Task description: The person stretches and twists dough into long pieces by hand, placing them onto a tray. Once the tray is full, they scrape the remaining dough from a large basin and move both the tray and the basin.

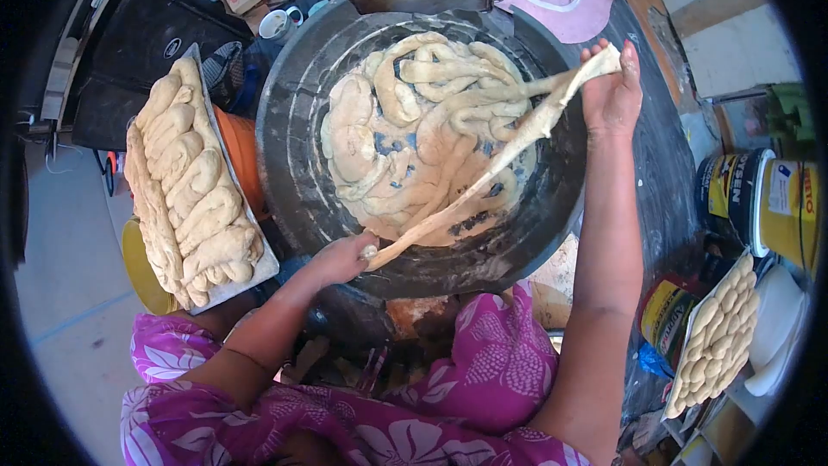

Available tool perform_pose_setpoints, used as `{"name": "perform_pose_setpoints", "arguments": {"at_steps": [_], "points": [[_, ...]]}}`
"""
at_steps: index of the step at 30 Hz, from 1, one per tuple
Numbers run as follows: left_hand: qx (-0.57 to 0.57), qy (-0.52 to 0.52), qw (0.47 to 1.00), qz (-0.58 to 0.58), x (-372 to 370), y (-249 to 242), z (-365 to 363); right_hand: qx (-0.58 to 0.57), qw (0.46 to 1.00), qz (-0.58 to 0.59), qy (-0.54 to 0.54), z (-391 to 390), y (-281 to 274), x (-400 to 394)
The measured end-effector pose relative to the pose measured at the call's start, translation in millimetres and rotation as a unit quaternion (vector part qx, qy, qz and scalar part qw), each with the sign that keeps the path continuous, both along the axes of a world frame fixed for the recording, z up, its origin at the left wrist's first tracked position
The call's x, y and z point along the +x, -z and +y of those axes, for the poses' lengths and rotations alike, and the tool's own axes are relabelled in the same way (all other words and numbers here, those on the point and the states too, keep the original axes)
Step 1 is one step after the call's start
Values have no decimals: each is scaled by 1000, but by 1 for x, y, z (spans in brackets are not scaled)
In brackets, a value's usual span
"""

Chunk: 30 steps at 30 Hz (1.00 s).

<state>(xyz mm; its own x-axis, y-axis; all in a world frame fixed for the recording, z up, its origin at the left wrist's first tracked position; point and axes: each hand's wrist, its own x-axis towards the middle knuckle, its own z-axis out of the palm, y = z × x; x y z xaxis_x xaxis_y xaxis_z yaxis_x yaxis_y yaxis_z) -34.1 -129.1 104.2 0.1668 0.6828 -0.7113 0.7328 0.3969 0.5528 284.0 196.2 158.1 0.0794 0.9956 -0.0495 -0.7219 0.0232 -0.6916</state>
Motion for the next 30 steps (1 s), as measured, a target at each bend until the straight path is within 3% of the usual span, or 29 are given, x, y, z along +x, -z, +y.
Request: {"name": "perform_pose_setpoints", "arguments": {"at_steps": [3, 5, 8, 10, 11, 12, 13, 14, 15, 17, 19, 20, 22, 23, 25, 27, 29, 30], "points": [[9, 87, 993, 74, 1, -2, -2, 23, 999, -8, 28, -6, -11, -16], [-50, 148, 979, 132, 3, -6, 3, 41, 998, 8, 44, 6, -6, -9], [-53, 187, 974, 113, 0, -9, 11, 42, 995, 25, 92, 7, -7, -15], [-45, 197, 978, 53, 0, -9, 16, 36, 973, -216, 67, 0, 16, -26], [-39, 205, 978, -5, 0, -10, 18, 70, 899, -432, -32, -5, 41, -26], [-38, 205, 978, -4, 4, -12, 20, 100, 767, -620, -128, -12, 67, -26], [-41, 201, 976, -67, 13, -16, 23, 27, 646, -708, -284, -29, 77, -29], [-45, 197, 971, -129, 20, -18, 25, -1, 529, -756, -386, -51, 46, -46], [-36, 206, 965, -156, 25, -13, 23, 14, 424, -792, -439, -59, 82, -46], [-48, 192, 954, -226, 35, -8, 17, 81, 397, -721, -562, -94, 101, -62], [-139, 163, 928, -306, 45, -34, 26, 342, 390, -673, -526, -139, 144, -64], [-139, 162, 927, -308, 50, -45, 28, 341, 388, -673, -528, -153, 145, -64], [-233, 154, 891, -357, 54, -61, 29, 510, 242, -694, -447, -172, 145, -66], [-248, 157, 874, -387, 53, -70, 29, 511, 242, -694, -446, -166, 150, -66], [-223, 187, 864, -411, 52, -69, 21, 213, 210, -750, -590, -140, 158, -64], [-179, 231, 849, -439, 51, -73, 19, 119, 452, -775, -424, -108, 155, -44], [-177, 232, 840, -457, 52, -74, 20, 20, 690, -702, -179, -63, 195, -21], [-175, 235, 831, -473, 52, -74, 21, -167, 772, -575, -214, -51, 139, -25]]}}
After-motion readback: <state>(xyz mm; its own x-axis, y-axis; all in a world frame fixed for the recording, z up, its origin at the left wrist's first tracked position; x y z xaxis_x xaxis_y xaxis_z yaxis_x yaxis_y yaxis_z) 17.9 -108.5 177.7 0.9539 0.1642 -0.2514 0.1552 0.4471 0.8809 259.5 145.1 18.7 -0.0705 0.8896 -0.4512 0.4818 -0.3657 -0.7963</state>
